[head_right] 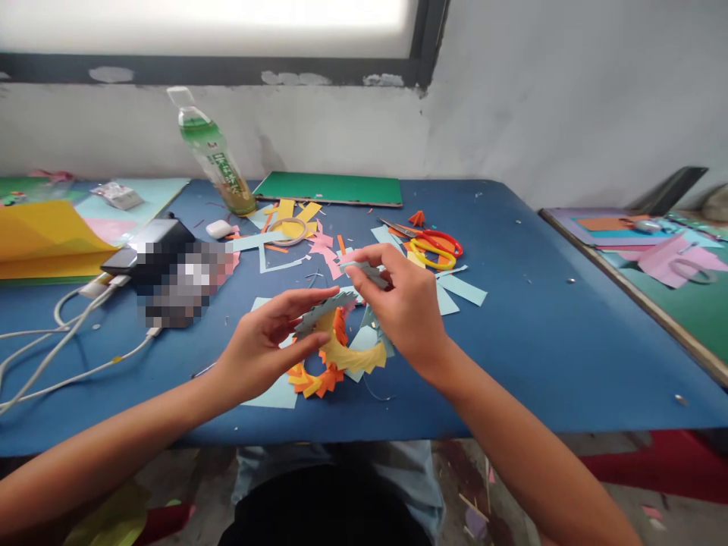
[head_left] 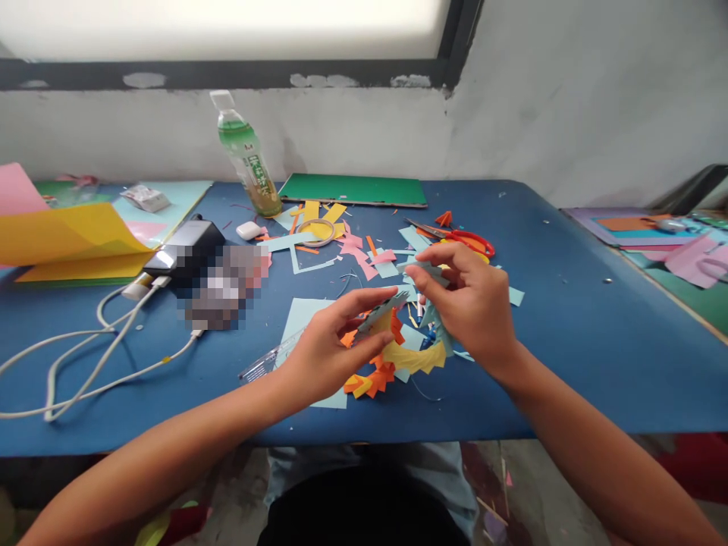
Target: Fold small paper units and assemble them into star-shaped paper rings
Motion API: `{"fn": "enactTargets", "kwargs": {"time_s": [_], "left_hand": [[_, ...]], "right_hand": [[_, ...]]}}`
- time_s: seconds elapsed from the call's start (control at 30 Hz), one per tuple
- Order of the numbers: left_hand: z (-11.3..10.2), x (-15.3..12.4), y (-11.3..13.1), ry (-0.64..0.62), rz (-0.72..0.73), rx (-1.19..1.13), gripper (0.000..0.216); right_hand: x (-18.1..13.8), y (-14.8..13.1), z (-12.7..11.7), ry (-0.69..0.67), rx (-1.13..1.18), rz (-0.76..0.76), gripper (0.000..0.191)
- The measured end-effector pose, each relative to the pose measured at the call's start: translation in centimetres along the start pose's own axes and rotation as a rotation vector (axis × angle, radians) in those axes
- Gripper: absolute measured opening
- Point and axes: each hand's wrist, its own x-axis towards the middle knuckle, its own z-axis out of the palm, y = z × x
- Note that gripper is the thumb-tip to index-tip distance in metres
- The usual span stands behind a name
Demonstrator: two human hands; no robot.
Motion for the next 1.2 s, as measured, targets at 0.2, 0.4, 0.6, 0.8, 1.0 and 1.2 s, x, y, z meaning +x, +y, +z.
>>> {"fn": "enactTargets", "kwargs": {"time_s": [0.2,0.4,0.6,0.8,1.0,1.2], "left_hand": [[-0.1,-0.3,-0.1,-0.068,0.018,0.062,0.050],[-0.3,-0.2,-0.8,-0.107,0.080,0.208,0.067],[-0.5,-0.1,-1.6,-0.087,0.188,0.332,0.064],[-0.6,-0.1,-1.3,0.007,0.112,0.197,0.054],[-0.5,0.4,-0.5,0.060,-0.062,-0.180,0.049],[-0.7,0.5,0.2,0.085,-0.042,-0.183,0.046]], "right_hand": [[0.7,0.2,0.1,0.054,0.005,-0.001,0.008],[1.2,0.1,0.3,0.059,-0.057,-0.041,0.007],[1.9,-0.1,0.4,0.077,-0.073,-0.083,0.007],[2.5,-0.4,0.3,0.089,-0.126,-0.117,0.005],[2.8,-0.8,0.1,0.108,-0.178,-0.134,0.005],[3.4,-0.9,0.4,0.088,-0.264,-0.228,0.005]]}}
